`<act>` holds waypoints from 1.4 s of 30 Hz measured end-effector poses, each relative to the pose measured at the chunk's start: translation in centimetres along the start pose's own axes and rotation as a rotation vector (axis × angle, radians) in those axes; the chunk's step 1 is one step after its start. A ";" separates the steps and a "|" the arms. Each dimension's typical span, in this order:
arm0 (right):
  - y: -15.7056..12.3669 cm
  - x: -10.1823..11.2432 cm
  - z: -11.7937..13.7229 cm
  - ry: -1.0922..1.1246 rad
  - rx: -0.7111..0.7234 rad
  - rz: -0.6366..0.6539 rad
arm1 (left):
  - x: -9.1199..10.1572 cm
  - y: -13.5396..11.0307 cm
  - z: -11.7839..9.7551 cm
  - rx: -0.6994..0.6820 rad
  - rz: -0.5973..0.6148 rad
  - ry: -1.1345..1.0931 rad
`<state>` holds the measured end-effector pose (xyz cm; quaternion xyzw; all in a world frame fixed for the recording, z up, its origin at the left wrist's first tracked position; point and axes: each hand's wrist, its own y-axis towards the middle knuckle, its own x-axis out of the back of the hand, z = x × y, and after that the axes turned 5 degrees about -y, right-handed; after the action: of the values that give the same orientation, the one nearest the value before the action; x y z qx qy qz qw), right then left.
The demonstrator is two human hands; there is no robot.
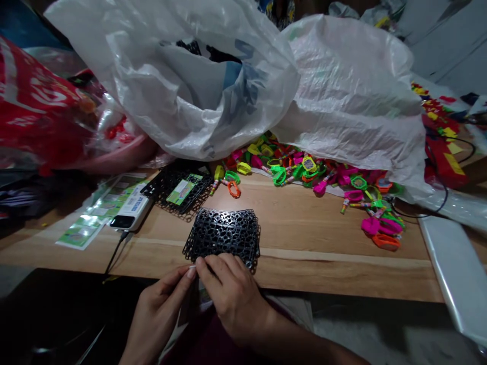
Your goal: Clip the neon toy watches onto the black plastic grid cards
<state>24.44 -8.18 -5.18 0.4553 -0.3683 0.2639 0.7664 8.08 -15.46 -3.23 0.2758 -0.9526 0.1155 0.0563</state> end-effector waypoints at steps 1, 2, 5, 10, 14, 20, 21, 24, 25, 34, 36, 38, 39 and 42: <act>-0.1 -0.1 0.0 -0.007 0.017 -0.014 | 0.0 0.0 0.2 0.010 -0.001 -0.014; -0.2 -0.1 0.0 -0.010 0.032 -0.026 | 0.0 0.0 0.4 0.021 0.006 -0.031; 0.1 -0.1 -0.2 0.019 0.020 -0.040 | 0.1 0.0 0.8 0.044 0.048 -0.069; 1.3 0.7 -0.2 0.121 -0.035 -0.048 | 0.1 0.1 0.9 0.073 0.131 -0.114; 1.7 2.7 0.4 0.349 0.017 -0.191 | 1.9 1.6 1.3 0.060 0.052 -0.085; 1.3 4.3 -2.3 0.592 -0.553 -0.380 | 4.9 2.8 1.6 -0.173 0.137 0.259; 1.4 4.1 -3.3 0.562 -0.670 -0.378 | 4.6 2.6 1.2 -0.256 0.242 0.322; 1.8 2.8 -6.0 0.505 -0.845 -0.320 | 2.0 1.7 -0.3 -0.574 0.520 0.499; 2.0 2.4 -6.7 0.490 -0.856 -0.300 | 1.0 1.6 -0.6 -0.673 0.575 0.564; 2.3 2.0 -9.5 0.087 -0.790 -0.118 | -3.2 3.5 2.0 -0.837 0.600 1.005; 2.2 1.7 -10.6 0.084 -0.802 -0.139 | -3.1 3.7 2.6 -0.848 0.592 0.987; 1.9 1.0 -11.6 0.221 -0.829 -0.162 | -3.1 3.5 2.7 -0.827 0.602 0.953; 1.7 0.7 -12.0 0.335 -0.858 -0.175 | -3.0 3.4 2.6 -0.805 0.613 0.919; 1.2 0.5 -12.5 0.720 -0.982 -0.232 | -2.1 2.5 1.7 -0.718 0.623 0.696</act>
<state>27.90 3.54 -8.04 -0.0311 -0.1134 0.1157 0.9863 8.42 -12.74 -5.68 -0.1075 -0.8936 -0.1196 0.4191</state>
